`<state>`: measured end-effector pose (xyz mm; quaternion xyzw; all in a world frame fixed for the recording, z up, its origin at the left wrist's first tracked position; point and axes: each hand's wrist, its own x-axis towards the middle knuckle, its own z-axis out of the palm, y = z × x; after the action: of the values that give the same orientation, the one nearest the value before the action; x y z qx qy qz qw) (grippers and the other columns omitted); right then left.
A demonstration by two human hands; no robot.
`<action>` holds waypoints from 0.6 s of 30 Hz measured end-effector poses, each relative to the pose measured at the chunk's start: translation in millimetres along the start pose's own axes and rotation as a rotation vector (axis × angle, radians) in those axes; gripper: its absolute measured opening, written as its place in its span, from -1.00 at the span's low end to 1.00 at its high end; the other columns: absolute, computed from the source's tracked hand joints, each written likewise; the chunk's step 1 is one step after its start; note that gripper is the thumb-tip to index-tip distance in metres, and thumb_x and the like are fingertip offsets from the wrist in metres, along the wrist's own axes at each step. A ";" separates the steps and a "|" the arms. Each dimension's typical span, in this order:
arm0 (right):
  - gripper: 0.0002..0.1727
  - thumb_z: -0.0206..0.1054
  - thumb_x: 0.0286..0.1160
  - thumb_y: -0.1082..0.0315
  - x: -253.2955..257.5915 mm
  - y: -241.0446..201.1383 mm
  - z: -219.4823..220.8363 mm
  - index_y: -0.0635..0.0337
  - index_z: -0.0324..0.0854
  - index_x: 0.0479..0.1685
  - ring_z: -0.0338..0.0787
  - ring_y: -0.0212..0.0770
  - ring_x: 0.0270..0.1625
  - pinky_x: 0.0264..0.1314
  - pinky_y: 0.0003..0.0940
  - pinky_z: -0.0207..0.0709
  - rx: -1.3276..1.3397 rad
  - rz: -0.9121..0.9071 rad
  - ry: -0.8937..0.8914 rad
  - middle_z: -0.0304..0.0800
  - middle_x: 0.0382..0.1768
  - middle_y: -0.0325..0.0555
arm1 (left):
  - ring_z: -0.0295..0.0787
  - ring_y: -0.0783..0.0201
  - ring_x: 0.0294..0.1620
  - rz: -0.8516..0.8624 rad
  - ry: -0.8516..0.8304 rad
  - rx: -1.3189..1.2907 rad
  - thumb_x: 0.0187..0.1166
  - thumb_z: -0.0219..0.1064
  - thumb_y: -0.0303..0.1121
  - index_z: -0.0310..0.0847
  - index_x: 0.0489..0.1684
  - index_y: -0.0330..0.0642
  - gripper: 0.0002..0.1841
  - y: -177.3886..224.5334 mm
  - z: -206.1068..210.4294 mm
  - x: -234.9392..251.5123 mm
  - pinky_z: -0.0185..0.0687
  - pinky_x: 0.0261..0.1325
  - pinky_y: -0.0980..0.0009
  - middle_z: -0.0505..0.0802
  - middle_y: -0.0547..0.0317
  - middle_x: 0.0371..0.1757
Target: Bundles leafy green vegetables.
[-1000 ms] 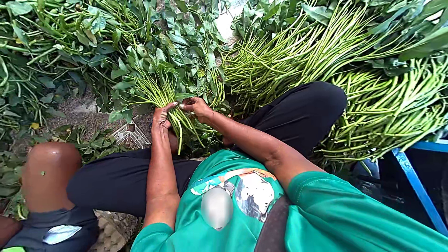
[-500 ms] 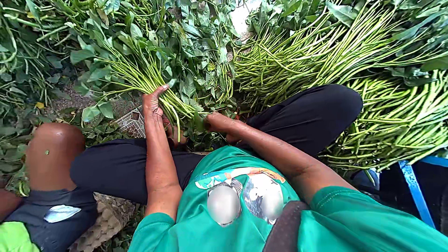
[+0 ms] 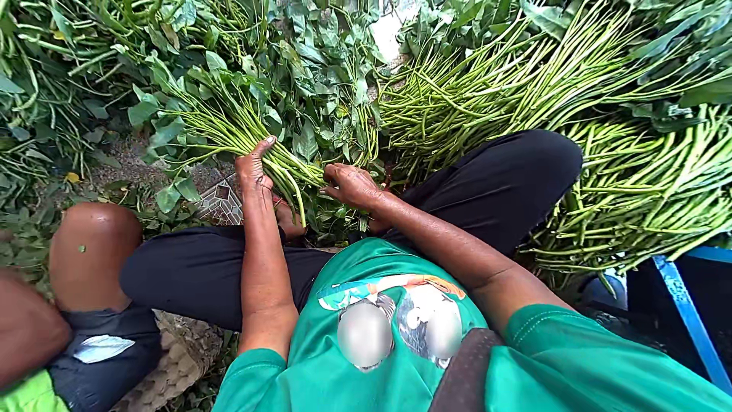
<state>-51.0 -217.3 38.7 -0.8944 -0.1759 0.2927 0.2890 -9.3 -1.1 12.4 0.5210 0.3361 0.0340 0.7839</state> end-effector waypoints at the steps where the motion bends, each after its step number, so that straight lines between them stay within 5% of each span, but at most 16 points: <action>1: -0.59 0.41 0.62 0.06 1.6 1.0 -3.2 0.25 0.72 0.11 0.81 0.23 0.17 0.20 0.34 0.60 0.014 0.003 0.014 0.81 0.08 0.20 | 0.88 0.15 -0.01 0.013 -0.006 0.016 0.31 0.57 -0.62 0.47 0.33 -0.34 -0.44 -1.0 0.6 -1.2 0.85 0.09 0.17 0.86 -0.07 0.01; 7: -0.64 0.27 0.72 0.21 18.1 -8.4 -33.0 0.34 0.73 0.18 0.83 0.00 0.20 0.39 0.00 0.64 0.336 -0.087 0.310 0.85 0.10 0.16 | 0.83 0.20 0.15 0.161 -0.131 0.188 0.14 0.67 -0.66 0.41 0.42 -0.42 -0.26 -5.7 23.6 -25.8 0.80 0.27 0.22 0.82 -0.10 0.18; 9: -0.67 0.26 0.77 0.34 23.9 -57.9 -70.9 0.28 0.61 0.38 0.71 -0.17 0.43 0.63 -0.17 0.45 0.503 0.332 0.137 0.75 0.35 0.02 | 0.78 0.26 0.24 0.220 -0.214 0.243 0.10 0.70 -0.64 0.42 0.45 -0.41 -0.22 -9.0 32.9 -44.1 0.73 0.37 0.27 0.80 -0.04 0.25; 10: -0.70 0.34 0.67 0.32 35.0 -32.8 -43.6 0.42 0.68 0.13 0.85 -0.13 0.10 0.27 -0.19 0.70 0.563 0.076 0.419 0.85 0.04 0.14 | 0.75 0.26 0.28 0.244 -0.267 0.262 0.10 0.70 -0.63 0.42 0.47 -0.36 -0.20 -11.2 33.3 -54.5 0.71 0.39 0.26 0.78 -0.01 0.29; 12: -0.75 0.40 0.58 0.35 60.9 -7.9 -21.5 0.46 0.65 -0.12 0.73 -0.27 -0.25 -0.09 -0.31 0.66 0.833 -0.171 0.698 0.75 -0.30 0.03 | 0.72 0.25 0.32 0.262 -0.388 0.238 0.15 0.71 -0.58 0.39 0.56 -0.20 -0.16 -16.6 29.7 -73.1 0.69 0.38 0.22 0.75 0.07 0.35; 15: -0.84 0.33 0.66 0.39 61.3 -19.6 -31.3 0.36 0.60 -0.13 0.62 -0.43 -0.29 -0.10 -0.46 0.58 1.221 -0.085 0.719 0.65 -0.34 -0.15 | 0.80 0.29 0.20 0.214 -0.471 0.088 0.23 0.65 -0.58 0.48 0.46 -0.14 -0.30 -18.1 39.4 -81.8 0.77 0.29 0.21 0.82 0.16 0.23; 18: -0.84 0.31 0.69 0.39 60.9 -21.9 -34.9 0.35 0.59 -0.16 0.65 -0.41 -0.28 -0.10 -0.44 0.61 1.265 -0.054 0.734 0.67 -0.34 -0.14 | 0.83 0.27 0.14 0.180 -0.511 0.009 0.25 0.61 -0.62 0.53 0.39 -0.12 -0.36 -20.3 44.2 -83.4 0.79 0.26 0.18 0.86 0.17 0.16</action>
<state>14.4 -185.4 49.7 -0.5923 0.1129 0.0125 0.7977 -54.7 -79.1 46.6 0.5441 0.0800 -0.0306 0.8346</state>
